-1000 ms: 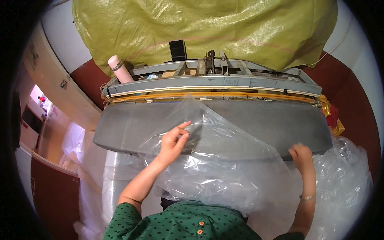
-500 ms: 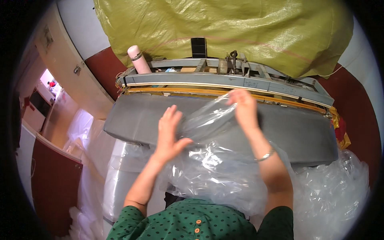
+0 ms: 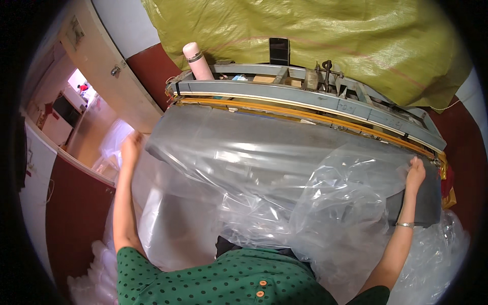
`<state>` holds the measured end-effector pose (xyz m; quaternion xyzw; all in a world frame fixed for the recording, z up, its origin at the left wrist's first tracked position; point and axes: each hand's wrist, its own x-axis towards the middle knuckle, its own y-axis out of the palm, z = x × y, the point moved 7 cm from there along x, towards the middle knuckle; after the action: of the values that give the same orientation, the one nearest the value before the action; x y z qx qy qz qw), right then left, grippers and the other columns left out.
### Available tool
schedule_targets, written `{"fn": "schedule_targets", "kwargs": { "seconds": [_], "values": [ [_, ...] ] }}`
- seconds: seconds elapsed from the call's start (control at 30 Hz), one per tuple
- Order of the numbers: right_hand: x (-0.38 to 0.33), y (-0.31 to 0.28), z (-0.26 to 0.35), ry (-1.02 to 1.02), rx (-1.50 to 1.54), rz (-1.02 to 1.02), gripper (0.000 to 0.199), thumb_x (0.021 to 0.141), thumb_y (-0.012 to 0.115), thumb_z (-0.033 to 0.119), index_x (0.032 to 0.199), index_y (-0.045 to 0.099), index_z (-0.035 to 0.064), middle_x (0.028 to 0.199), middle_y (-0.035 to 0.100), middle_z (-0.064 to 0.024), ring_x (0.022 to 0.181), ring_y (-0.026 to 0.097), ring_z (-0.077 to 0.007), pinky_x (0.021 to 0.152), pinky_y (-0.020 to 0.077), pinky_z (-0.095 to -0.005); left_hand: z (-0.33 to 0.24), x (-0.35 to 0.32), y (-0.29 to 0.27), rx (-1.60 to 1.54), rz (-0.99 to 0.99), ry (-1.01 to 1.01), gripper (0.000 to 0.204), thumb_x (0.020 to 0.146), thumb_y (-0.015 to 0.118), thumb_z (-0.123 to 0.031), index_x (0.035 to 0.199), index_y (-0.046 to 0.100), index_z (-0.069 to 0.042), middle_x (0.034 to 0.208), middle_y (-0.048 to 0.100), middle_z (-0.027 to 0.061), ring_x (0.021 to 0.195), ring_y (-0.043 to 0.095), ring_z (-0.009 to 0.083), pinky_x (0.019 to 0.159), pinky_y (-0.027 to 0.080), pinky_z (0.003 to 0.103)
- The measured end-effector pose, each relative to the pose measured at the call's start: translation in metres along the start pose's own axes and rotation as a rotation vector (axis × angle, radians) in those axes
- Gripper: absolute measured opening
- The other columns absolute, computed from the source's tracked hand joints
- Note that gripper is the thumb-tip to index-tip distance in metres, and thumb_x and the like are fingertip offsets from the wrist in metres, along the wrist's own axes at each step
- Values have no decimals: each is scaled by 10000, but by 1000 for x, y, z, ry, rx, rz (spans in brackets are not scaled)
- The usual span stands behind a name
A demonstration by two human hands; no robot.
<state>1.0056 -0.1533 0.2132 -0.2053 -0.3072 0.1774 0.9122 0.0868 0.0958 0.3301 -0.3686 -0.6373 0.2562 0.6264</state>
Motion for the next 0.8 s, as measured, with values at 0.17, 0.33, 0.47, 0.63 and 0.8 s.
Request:
{"fn": "schedule_targets", "kwargs": {
  "seconds": [0.17, 0.33, 0.47, 0.63, 0.8],
  "values": [
    [-3, -48, -57, -113, -133, -156, 286, 903, 483, 240, 847, 588, -20, 719, 576, -78, 705, 517, -178, 686, 409, -300, -97, 38, -77, -309, -688, 1, 92, 814, 581, -105, 846, 544, -26, 808, 549, 125, 722, 541, 295, 623, 427, 379],
    [3, -107, -107, 92, -616, -72, 337, 919, 413, 293, 919, 588, 4, 878, 610, -220, 836, 572, -365, 720, 437, -410, -104, -11, 110, -272, 172, 163, 531, 840, 554, -334, 1259, 421, -35, 1359, 351, 159, 1276, 282, 326, 1027, 249, 440],
    [-4, -128, -108, 149, -918, -92, 361, 923, 398, 349, 941, 558, 27, 892, 597, -233, 844, 550, -425, 686, 426, -478, -6, -11, 171, -162, 344, -282, 631, 844, 478, -496, 1364, 334, -169, 1460, 211, 73, 1345, 141, 337, 1010, 139, 618],
    [-5, -133, -109, 52, -961, -138, 356, 926, 384, 362, 956, 540, 43, 865, 600, -235, 828, 552, -435, 671, 417, -509, 36, 14, 178, 37, 438, -484, 562, 855, 414, -539, 1339, 378, -257, 1442, 267, 13, 1321, 214, 343, 990, 132, 655],
    [0, -117, -110, 108, -935, -78, 340, 922, 402, 339, 937, 552, 35, 871, 600, -237, 820, 562, -422, 666, 423, -499, 67, 25, 162, -84, -13, -491, 390, 880, 493, -343, 1154, 556, -73, 1117, 571, 149, 1032, 527, 322, 898, 388, 441]
  ]
}}
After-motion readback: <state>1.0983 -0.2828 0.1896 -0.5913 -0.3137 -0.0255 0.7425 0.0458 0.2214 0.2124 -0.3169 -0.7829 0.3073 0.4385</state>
